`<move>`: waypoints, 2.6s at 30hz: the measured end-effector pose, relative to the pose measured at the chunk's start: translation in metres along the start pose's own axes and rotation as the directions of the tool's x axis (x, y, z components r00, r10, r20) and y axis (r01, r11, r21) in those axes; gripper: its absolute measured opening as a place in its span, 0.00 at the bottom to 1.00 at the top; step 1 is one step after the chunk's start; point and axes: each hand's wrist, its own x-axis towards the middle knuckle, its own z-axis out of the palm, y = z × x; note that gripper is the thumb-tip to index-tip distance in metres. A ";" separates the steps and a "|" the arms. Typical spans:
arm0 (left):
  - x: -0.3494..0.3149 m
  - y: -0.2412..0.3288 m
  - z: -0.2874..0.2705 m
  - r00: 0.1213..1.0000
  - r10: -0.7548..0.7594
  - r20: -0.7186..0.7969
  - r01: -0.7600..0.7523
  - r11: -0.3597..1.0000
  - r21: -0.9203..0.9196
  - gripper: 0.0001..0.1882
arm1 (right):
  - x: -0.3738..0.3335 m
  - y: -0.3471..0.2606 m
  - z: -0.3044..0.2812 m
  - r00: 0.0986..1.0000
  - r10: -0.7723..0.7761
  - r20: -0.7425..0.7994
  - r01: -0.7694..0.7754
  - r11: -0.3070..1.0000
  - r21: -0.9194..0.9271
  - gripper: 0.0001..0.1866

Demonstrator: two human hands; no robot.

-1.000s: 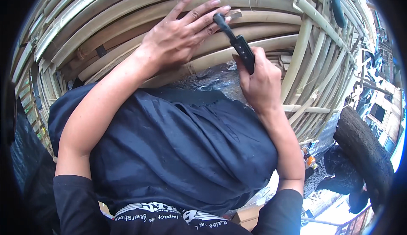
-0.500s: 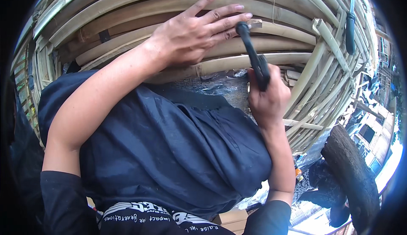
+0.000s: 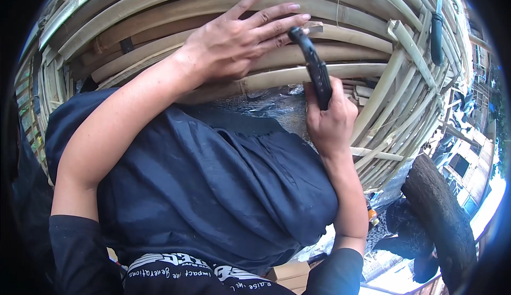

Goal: The person splits strips of bamboo using a hammer and a small tool by hand, then handles several thin wooden strips while sitting near a stack of bamboo.

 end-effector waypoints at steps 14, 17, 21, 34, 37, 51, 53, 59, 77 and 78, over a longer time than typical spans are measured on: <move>0.002 0.003 -0.004 1.000 -0.003 -0.004 0.003 1.000 -0.023 0.36 | -0.014 0.010 -0.005 0.896 -0.327 -0.301 0.297 0.944 -0.141 0.09; 0.001 -0.002 -0.002 0.999 -0.019 0.025 0.019 1.000 -0.020 0.37 | -0.006 0.004 -0.003 0.979 -0.163 -0.120 0.162 0.987 -0.013 0.12; 0.003 0.004 -0.004 1.000 0.000 -0.010 0.000 1.000 0.021 0.36 | -0.024 0.017 -0.005 0.994 -0.029 -0.110 0.027 1.000 -0.014 0.14; 0.007 -0.001 -0.006 1.000 0.001 -0.006 -0.001 0.999 -0.052 0.33 | -0.015 0.008 -0.008 0.952 -0.164 -0.257 0.174 0.985 0.017 0.11; 0.002 0.001 -0.007 1.000 0.004 -0.005 -0.004 1.000 0.021 0.37 | -0.005 0.003 0.001 0.974 -0.165 -0.152 0.164 0.986 -0.022 0.12; 0.004 0.002 -0.009 0.999 0.023 0.030 -0.024 0.999 0.030 0.38 | -0.012 0.016 0.000 0.973 -0.146 -0.177 0.138 0.989 -0.060 0.10; 0.002 0.002 -0.005 1.000 0.004 0.015 -0.004 1.000 -0.017 0.38 | -0.002 0.007 0.002 0.990 -0.141 -0.029 0.140 0.989 -0.036 0.09; 0.004 0.002 -0.007 1.000 0.003 -0.007 -0.003 1.000 -0.005 0.37 | -0.006 0.006 -0.006 0.984 -0.150 -0.099 0.147 0.988 -0.036 0.10; 0.003 0.005 -0.005 0.999 -0.012 0.031 0.011 1.000 0.005 0.36 | -0.028 0.013 -0.015 0.930 -0.129 -0.343 0.194 0.967 0.163 0.15; 0.004 0.006 -0.005 0.999 -0.010 0.038 0.010 1.000 0.003 0.36 | -0.025 0.011 -0.016 0.916 -0.164 -0.366 0.267 0.931 0.250 0.15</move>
